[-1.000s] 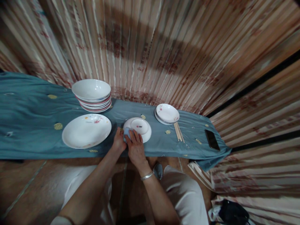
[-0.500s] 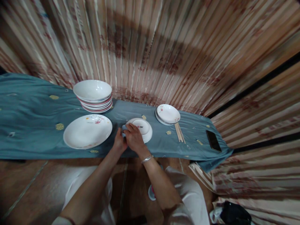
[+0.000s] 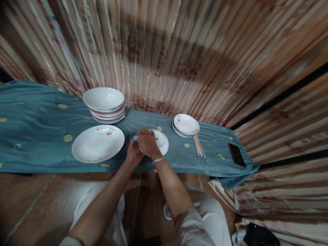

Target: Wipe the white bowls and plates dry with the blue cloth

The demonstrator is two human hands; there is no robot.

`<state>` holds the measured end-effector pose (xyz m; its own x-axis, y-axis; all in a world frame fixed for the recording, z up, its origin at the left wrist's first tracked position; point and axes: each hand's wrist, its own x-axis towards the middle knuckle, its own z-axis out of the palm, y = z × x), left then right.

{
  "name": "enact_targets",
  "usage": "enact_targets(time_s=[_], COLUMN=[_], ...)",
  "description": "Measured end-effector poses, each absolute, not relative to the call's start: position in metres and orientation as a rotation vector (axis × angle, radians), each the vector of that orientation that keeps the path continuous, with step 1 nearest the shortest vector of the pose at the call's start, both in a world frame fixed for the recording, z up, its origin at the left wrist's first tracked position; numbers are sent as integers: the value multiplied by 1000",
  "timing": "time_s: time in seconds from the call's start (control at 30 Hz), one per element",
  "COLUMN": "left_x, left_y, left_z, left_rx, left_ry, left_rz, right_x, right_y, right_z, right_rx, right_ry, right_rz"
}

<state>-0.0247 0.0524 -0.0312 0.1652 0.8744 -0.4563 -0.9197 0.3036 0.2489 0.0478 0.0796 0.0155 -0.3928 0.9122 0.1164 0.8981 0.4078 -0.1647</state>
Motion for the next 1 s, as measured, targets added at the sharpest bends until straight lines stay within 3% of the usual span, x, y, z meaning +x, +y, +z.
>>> enact_targets(time_s=[0.47,1.0], left_x=[-22,-21], left_y=[52,50], left_z=[-22,-12], left_rx=[-59,-66], left_ry=[638,644], left_rz=[1262,1269], right_x=[68,113], right_y=[112,119], right_z=[9,5], right_rx=[-1884,-2133], right_ry=[-2385,-2055], right_rz=[-38,325])
